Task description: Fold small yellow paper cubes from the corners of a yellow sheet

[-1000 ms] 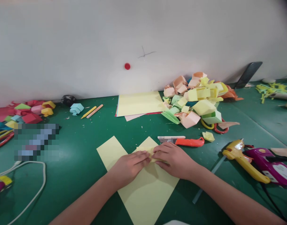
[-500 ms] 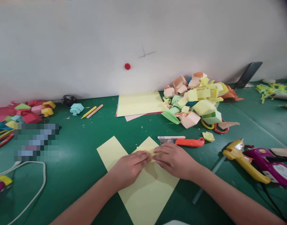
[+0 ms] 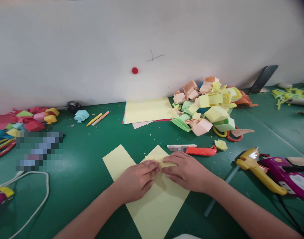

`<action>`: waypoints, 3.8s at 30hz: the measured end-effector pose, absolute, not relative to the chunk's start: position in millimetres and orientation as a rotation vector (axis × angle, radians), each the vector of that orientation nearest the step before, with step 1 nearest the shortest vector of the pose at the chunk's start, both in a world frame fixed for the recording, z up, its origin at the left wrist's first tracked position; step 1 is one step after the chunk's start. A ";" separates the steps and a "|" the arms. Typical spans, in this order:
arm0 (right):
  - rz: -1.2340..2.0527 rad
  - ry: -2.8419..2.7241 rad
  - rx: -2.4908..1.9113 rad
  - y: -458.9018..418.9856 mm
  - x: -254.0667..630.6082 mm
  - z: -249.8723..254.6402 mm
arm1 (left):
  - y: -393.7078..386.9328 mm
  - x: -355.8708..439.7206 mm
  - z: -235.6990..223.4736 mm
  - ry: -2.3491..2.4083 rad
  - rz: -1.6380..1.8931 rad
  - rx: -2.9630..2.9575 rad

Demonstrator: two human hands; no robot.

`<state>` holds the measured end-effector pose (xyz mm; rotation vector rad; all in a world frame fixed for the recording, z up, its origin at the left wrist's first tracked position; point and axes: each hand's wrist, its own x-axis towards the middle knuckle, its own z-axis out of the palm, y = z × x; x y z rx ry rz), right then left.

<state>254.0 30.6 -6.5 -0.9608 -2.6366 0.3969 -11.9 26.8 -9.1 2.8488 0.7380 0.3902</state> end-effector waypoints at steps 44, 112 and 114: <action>0.777 -2.681 -1.079 34.3 269.4 11.3 | 27.4 -14.3 -11.3 0.969 0.525 2.784; 0.917 -2.474 -0.621 33.7 263.2 4.7 | 35.9 -26.8 3.3 0.690 0.567 2.624; 0.961 -2.504 -0.620 32.6 264.1 6.5 | 35.4 -28.7 6.9 0.638 0.468 2.614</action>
